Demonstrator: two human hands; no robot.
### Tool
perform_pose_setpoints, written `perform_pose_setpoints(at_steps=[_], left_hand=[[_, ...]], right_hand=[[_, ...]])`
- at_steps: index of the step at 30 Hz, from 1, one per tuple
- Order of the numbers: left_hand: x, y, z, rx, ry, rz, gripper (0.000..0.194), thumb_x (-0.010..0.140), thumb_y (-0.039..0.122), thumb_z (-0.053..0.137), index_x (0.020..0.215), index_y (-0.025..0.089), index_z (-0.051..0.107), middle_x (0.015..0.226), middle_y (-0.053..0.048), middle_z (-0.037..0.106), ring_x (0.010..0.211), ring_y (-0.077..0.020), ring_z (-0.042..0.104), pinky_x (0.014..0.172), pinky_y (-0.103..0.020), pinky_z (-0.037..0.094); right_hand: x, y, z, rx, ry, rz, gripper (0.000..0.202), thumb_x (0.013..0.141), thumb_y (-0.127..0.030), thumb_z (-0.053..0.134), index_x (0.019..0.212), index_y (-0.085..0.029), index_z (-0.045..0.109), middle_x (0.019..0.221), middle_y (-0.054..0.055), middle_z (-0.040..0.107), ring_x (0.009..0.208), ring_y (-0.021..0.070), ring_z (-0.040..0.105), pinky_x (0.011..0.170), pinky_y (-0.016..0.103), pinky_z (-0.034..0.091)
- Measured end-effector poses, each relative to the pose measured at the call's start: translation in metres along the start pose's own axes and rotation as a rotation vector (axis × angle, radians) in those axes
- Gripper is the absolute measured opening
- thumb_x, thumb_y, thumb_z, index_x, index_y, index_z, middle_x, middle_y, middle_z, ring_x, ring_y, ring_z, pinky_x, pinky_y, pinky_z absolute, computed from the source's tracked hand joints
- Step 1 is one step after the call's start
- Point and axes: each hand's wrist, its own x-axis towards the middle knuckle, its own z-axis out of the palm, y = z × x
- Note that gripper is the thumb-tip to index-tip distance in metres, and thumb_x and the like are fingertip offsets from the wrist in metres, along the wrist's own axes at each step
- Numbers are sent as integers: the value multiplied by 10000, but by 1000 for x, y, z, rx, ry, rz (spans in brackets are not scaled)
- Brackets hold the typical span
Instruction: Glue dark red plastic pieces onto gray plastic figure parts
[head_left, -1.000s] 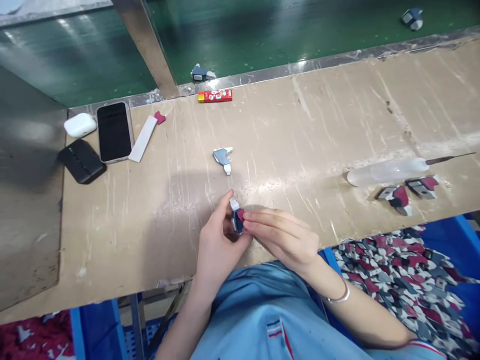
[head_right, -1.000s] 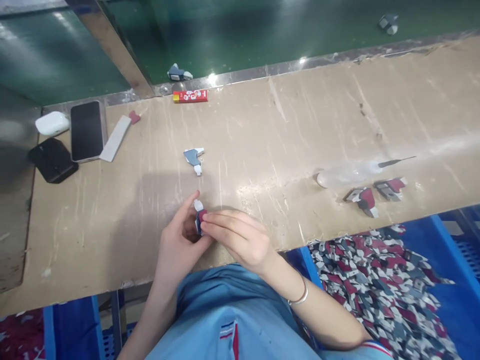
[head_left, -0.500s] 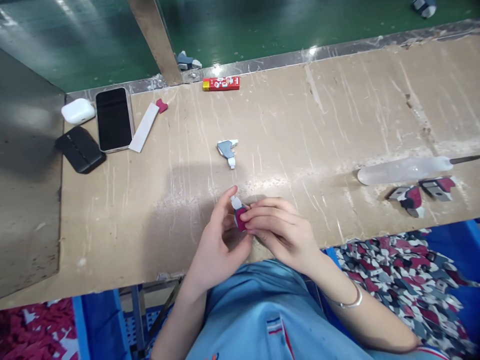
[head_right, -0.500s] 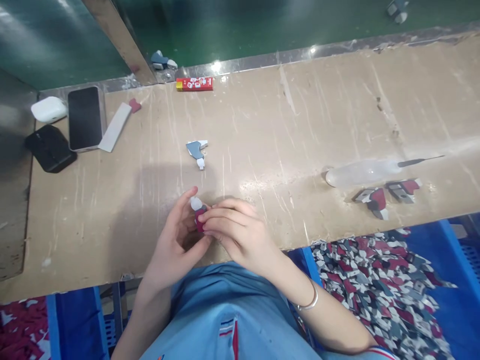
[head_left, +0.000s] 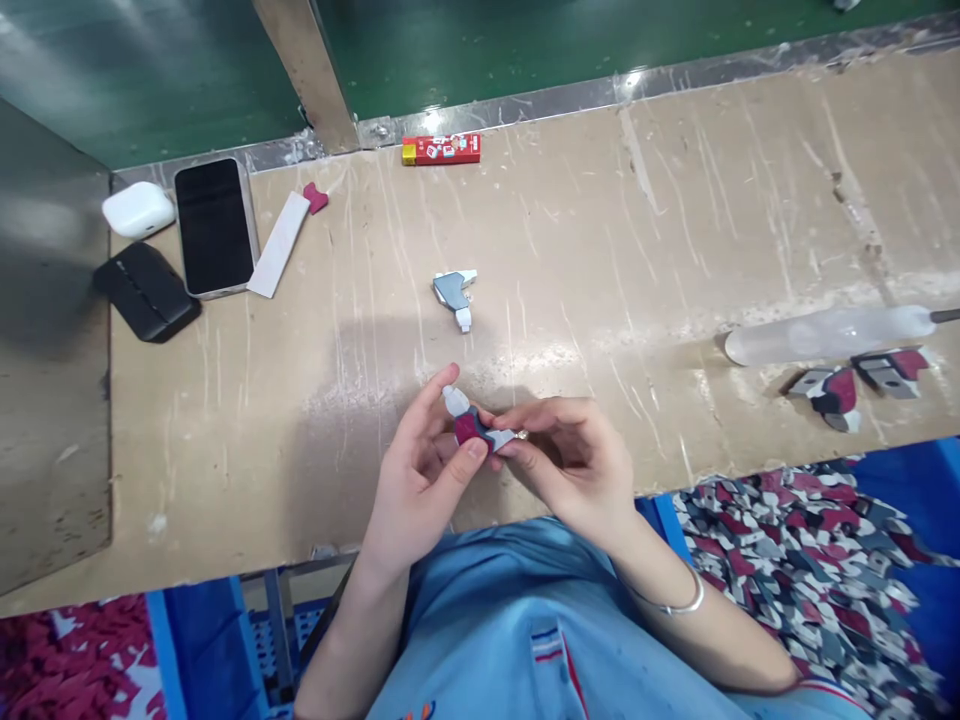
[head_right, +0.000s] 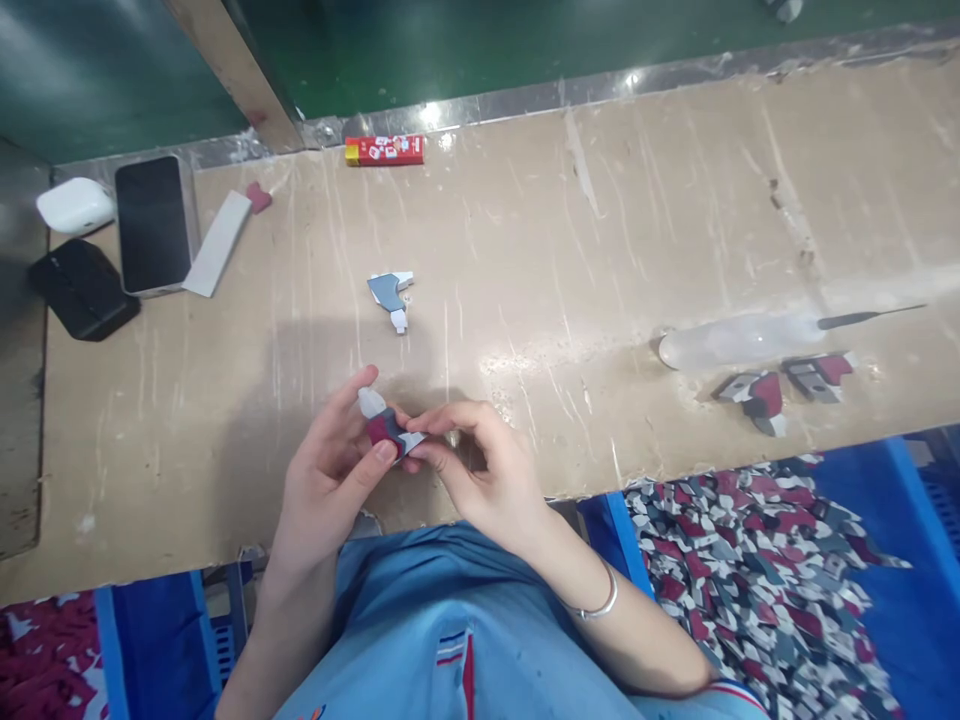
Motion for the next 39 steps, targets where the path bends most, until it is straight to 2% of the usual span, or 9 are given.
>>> perform_pose_setpoints(at_steps=[5,10,14,20,23,26,30,34,39], left_hand=[[-1,-1,5,-79,27,-8,443,962,204,877,1366,357,778,1018,37,852,871,-80,835,792,-120,679],[-1,-1,7,-62,98,21,424,905,231,933,1292,280,767,978,9,864,855,-114,850,765,-142,684],[1,1,5,-47,62,-25,325,898,350,946,1171,265,791,1005,-35,888,923,-179,876,834,-225,711],[-6,5,6,248,71,137,209,914,254,912,1117,298,904,1094,-61,835,1015,-199,841,883,-262,707],[-11,7,9,329,86,168,345,916,181,894,1225,335,877,1097,-45,843,1025,-182,831,934,-259,692],[-12,7,11,267,109,164,391,880,200,937,1241,323,854,1104,-33,864,1024,-184,845,934,-252,695],[-9,6,12,356,94,294,193,890,263,938,1071,256,874,1056,-53,874,1011,-203,844,932,-272,694],[-9,5,15,461,132,425,180,912,238,909,1082,248,852,1039,-45,880,968,-209,844,891,-301,696],[-13,6,22,440,147,386,147,918,245,905,1057,263,861,1035,-31,881,958,-203,839,880,-291,685]], right_hand=[[0,-2,2,34,-17,-22,368,949,39,713,1089,-290,622,1074,-12,840,821,134,838,702,234,724],[1,-3,2,-20,-12,-104,369,920,49,741,1046,-279,629,1007,-4,848,935,176,858,788,280,735],[1,-8,1,-41,41,-166,405,887,64,777,1069,-283,673,995,-2,843,972,182,851,888,300,723],[1,-15,-5,-9,6,-4,432,919,-205,887,1307,-334,747,1138,36,820,1005,205,813,879,327,701],[4,-19,-7,-5,-25,101,293,936,-220,883,1198,-342,833,1101,27,852,1011,214,826,896,338,701],[6,-22,-5,84,6,150,197,932,-256,898,1108,-341,870,1026,18,868,913,203,838,795,306,708],[3,-21,3,214,53,147,161,964,-340,873,1124,-353,864,1032,16,868,953,191,841,841,296,716],[1,-18,7,261,43,145,156,991,-348,845,1146,-340,851,1034,19,857,959,182,833,864,293,715],[-1,-13,7,196,115,92,137,977,-412,853,1060,-303,847,954,34,833,875,199,812,771,317,711]])
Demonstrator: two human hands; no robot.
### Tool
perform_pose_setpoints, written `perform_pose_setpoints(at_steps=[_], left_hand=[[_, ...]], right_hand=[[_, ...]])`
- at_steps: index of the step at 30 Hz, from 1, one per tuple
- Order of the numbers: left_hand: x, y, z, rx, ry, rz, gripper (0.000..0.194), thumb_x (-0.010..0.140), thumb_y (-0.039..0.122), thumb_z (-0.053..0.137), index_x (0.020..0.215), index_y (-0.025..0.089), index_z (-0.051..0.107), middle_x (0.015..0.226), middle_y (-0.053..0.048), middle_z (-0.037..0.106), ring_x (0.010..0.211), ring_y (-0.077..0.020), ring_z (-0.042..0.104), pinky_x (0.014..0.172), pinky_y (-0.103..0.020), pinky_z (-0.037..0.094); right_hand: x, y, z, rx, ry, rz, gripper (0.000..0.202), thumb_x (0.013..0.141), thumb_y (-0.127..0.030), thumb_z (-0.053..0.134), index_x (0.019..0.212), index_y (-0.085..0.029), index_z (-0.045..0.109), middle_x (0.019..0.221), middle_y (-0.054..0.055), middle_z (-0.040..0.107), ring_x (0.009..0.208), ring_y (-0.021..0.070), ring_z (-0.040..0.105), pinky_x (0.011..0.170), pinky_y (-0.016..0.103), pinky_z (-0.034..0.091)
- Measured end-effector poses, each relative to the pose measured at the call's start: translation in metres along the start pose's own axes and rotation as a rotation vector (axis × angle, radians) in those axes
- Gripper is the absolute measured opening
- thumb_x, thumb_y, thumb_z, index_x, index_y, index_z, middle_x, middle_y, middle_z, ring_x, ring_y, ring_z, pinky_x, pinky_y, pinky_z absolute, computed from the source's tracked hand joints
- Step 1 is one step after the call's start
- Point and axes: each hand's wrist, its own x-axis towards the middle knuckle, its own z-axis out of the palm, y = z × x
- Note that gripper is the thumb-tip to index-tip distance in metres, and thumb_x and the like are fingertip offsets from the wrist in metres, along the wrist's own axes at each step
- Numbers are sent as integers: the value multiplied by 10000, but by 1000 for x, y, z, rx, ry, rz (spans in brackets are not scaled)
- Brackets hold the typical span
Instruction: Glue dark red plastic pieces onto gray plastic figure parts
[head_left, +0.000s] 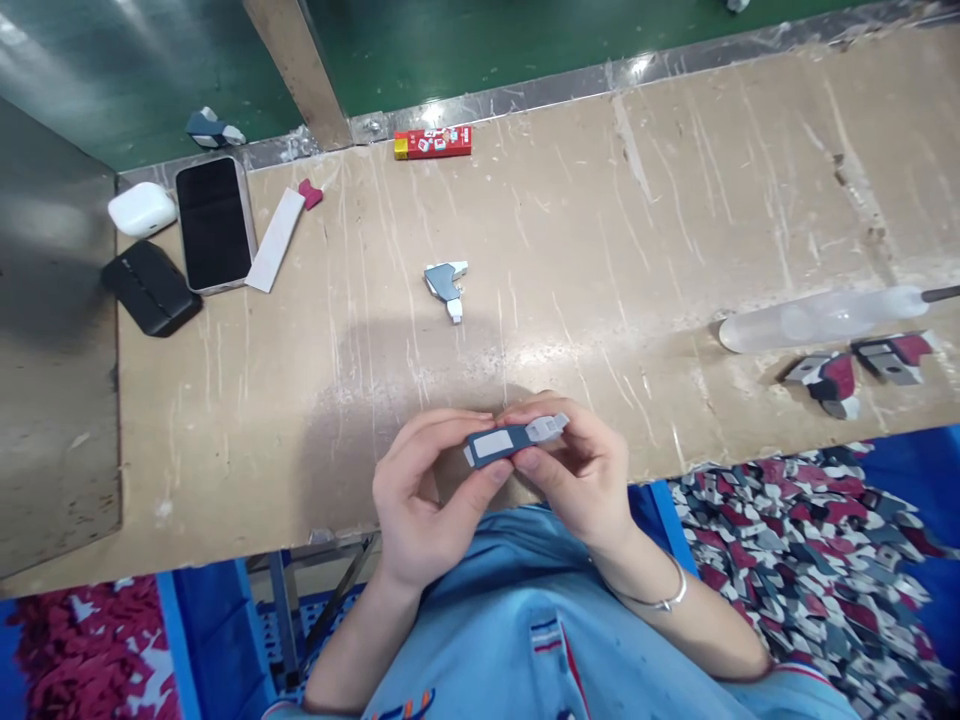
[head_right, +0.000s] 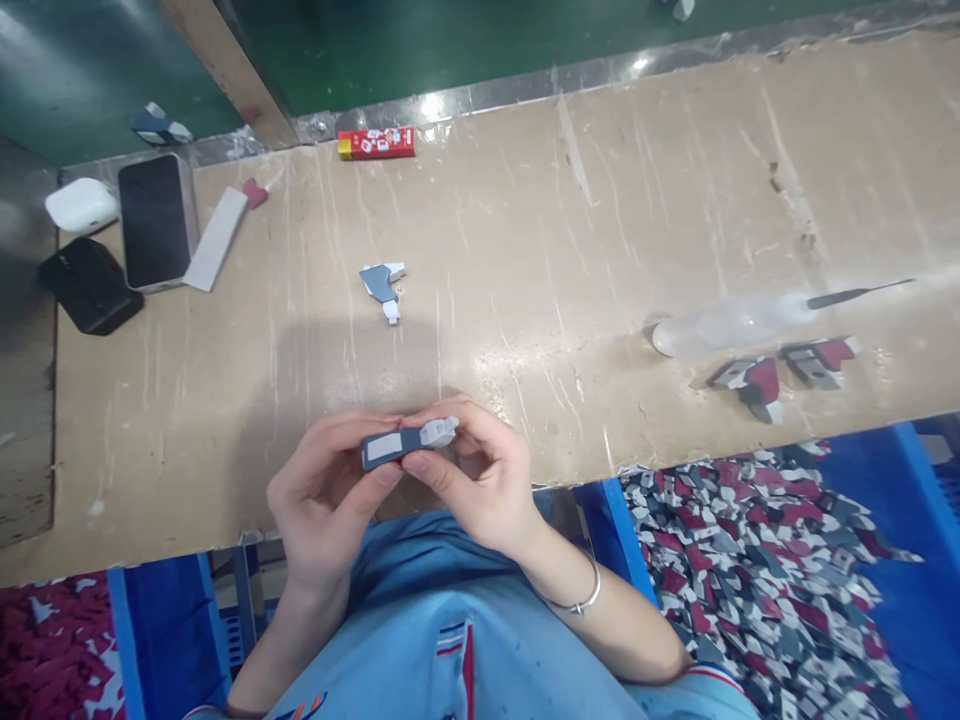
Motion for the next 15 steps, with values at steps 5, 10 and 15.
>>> perform_pose_setpoints(at_steps=[5,10,15], left_hand=[[2,1,1,-61,-59,-114,93,941,272,883,1028,256,856,1024,-40,867,970,-191,824,880,-263,663],[4,2,1,-162,-29,-160,138,938,359,886,934,229,840,896,-36,811,834,-164,778,747,-225,636],[13,3,5,-286,-114,-342,314,924,488,887,830,201,802,774,-23,765,662,-150,731,603,-225,603]], right_hand=[[-2,4,0,-17,31,-48,143,983,-444,841,1047,-316,830,894,18,792,812,184,767,698,299,659],[0,0,-9,-115,-76,-68,247,986,-498,823,1157,-320,828,935,27,807,833,192,773,715,311,660],[6,-9,-21,-286,-194,-233,329,1014,-383,810,1338,-358,762,1026,32,826,892,205,792,750,334,679]])
